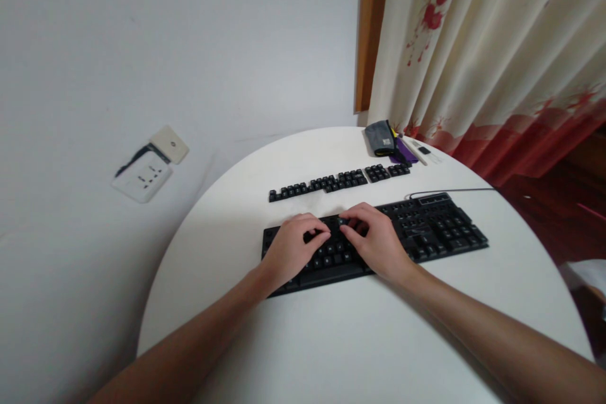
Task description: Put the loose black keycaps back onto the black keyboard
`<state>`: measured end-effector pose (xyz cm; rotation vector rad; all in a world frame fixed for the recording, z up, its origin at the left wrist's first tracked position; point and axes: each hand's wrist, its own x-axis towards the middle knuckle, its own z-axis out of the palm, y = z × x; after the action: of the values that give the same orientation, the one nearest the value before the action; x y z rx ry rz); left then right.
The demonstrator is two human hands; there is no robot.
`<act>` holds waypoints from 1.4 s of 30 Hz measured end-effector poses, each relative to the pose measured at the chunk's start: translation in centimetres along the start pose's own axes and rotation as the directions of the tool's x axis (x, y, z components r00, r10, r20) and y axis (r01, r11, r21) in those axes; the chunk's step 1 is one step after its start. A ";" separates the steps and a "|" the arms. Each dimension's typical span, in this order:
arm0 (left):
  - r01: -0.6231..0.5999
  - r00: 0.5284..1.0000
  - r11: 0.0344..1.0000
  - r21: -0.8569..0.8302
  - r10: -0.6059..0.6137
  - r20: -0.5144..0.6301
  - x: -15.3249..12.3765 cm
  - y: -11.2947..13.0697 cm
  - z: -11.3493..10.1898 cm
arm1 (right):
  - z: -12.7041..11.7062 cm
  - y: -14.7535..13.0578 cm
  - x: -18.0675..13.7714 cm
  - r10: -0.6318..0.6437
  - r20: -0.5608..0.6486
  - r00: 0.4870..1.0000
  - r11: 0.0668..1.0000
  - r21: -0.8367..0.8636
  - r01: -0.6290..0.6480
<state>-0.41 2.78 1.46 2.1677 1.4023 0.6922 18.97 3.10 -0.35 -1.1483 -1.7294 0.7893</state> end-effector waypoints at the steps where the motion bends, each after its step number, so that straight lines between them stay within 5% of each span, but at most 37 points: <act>1: -0.009 1.000 1.000 -0.007 0.009 -0.004 0.0 0.0 0.0 | 0.0 -0.1 0.0 0.003 -0.003 1.000 1.000 0.000 -0.003; 42: -0.002 0.999 1.000 0.002 0.002 -0.052 -0.1 -0.5 0.5 | 0.2 0.2 -0.1 -0.052 0.009 0.999 0.998 0.041 0.051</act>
<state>-0.50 2.83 0.71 2.1679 1.4278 0.7535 18.90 3.08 -0.68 -1.0703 -1.7364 0.7960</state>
